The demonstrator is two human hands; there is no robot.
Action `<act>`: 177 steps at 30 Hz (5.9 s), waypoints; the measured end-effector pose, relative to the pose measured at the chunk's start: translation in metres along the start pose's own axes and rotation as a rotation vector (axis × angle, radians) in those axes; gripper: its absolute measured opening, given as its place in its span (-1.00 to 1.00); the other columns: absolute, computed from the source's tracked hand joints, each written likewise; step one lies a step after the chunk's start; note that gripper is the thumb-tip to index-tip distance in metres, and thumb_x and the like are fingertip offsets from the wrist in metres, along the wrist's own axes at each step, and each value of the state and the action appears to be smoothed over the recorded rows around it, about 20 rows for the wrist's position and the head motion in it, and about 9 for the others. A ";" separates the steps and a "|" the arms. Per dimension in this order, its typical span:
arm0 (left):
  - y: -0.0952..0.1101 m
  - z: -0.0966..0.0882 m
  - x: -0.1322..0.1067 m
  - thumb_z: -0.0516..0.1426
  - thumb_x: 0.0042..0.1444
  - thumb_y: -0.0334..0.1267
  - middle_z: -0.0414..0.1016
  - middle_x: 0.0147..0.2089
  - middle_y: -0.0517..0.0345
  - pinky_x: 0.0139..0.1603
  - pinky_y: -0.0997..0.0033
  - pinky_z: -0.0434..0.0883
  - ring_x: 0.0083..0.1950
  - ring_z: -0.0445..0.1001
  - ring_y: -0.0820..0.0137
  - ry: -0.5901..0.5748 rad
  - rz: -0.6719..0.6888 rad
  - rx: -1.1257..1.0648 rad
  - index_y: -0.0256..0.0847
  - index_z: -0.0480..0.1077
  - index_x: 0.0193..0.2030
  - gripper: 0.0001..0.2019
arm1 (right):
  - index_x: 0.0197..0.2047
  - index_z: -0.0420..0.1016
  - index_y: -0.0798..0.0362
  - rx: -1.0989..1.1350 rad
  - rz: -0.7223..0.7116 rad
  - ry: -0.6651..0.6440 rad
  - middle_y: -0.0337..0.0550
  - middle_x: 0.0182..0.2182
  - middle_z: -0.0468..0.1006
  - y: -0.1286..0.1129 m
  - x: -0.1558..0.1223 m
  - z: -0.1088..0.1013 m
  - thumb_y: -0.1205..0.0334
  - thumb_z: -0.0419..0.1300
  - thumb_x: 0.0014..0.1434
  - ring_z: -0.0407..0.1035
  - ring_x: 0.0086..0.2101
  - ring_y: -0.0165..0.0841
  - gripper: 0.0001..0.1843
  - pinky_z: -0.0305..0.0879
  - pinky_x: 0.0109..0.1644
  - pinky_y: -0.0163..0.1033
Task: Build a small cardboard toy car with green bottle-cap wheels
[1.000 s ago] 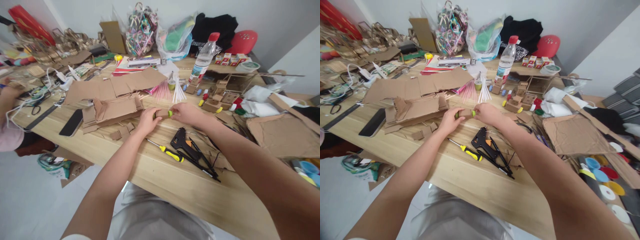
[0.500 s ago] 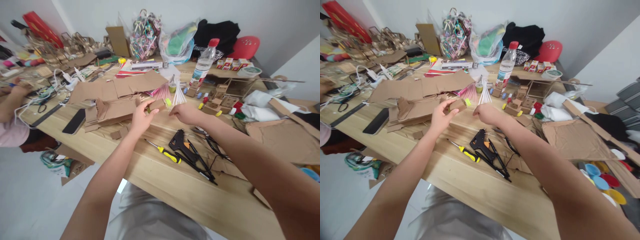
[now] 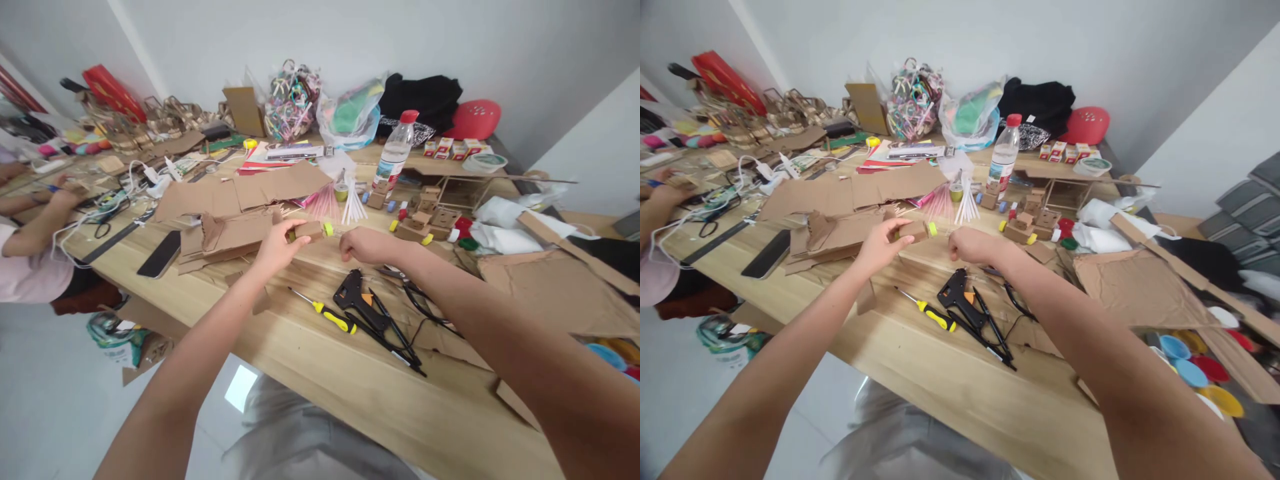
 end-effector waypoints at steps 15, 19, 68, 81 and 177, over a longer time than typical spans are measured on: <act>-0.014 0.051 0.017 0.37 -0.07 -0.44 0.64 0.10 -0.06 0.21 0.02 0.48 0.12 0.60 0.10 -0.194 0.119 0.027 -0.19 0.52 0.09 -0.49 | -0.05 0.56 0.03 0.009 0.181 0.239 -0.01 -0.20 0.68 0.005 -0.042 -0.010 0.31 0.17 0.26 0.57 -0.18 -0.17 -0.79 0.40 -0.13 -0.19; -0.023 0.049 0.015 0.37 -0.04 -0.39 0.61 0.13 -0.10 0.23 0.00 0.47 0.15 0.58 0.11 -0.177 0.134 0.029 -0.19 0.46 0.17 -0.43 | 0.03 0.54 0.01 0.022 0.113 0.253 0.04 -0.04 0.65 -0.005 -0.020 -0.006 0.27 0.26 0.23 0.53 -0.01 -0.12 -0.72 0.41 0.04 -0.11; 0.049 0.020 -0.036 0.13 0.18 -0.48 0.70 -0.16 0.18 0.19 0.27 0.37 -0.11 0.66 0.40 0.012 0.848 0.011 -0.10 0.35 0.03 -0.69 | -0.29 0.45 -0.04 0.974 0.159 0.385 -0.22 -0.38 0.57 -0.044 -0.078 -0.014 0.10 0.19 0.23 0.44 -0.35 -0.32 -0.87 0.39 -0.24 -0.23; 0.055 0.018 -0.044 0.17 0.30 -0.36 0.72 -0.20 0.27 0.23 0.32 0.35 -0.09 0.67 0.47 0.036 0.905 0.006 -0.08 0.37 -0.15 -0.92 | -0.28 0.42 -0.05 1.027 0.141 0.501 -0.23 -0.40 0.51 -0.052 -0.085 -0.007 0.18 0.17 0.24 0.41 -0.35 -0.34 -0.93 0.38 -0.27 -0.28; -0.055 -0.079 -0.117 0.12 0.27 -0.17 0.69 -0.15 0.04 -0.10 0.17 0.60 -0.12 0.65 0.17 0.082 0.107 0.356 -0.09 0.55 -0.15 -0.82 | -0.30 0.48 -0.09 0.282 0.182 0.527 -0.10 -0.35 0.65 -0.011 -0.050 -0.026 0.29 0.21 0.12 0.58 -0.25 -0.09 -0.92 0.46 -0.11 -0.02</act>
Point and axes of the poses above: each hand's wrist, its own x-axis towards the middle knuckle, its own z-axis out of the palm, y = z × x, the point moved 4 cm from there along x, towards the middle knuckle
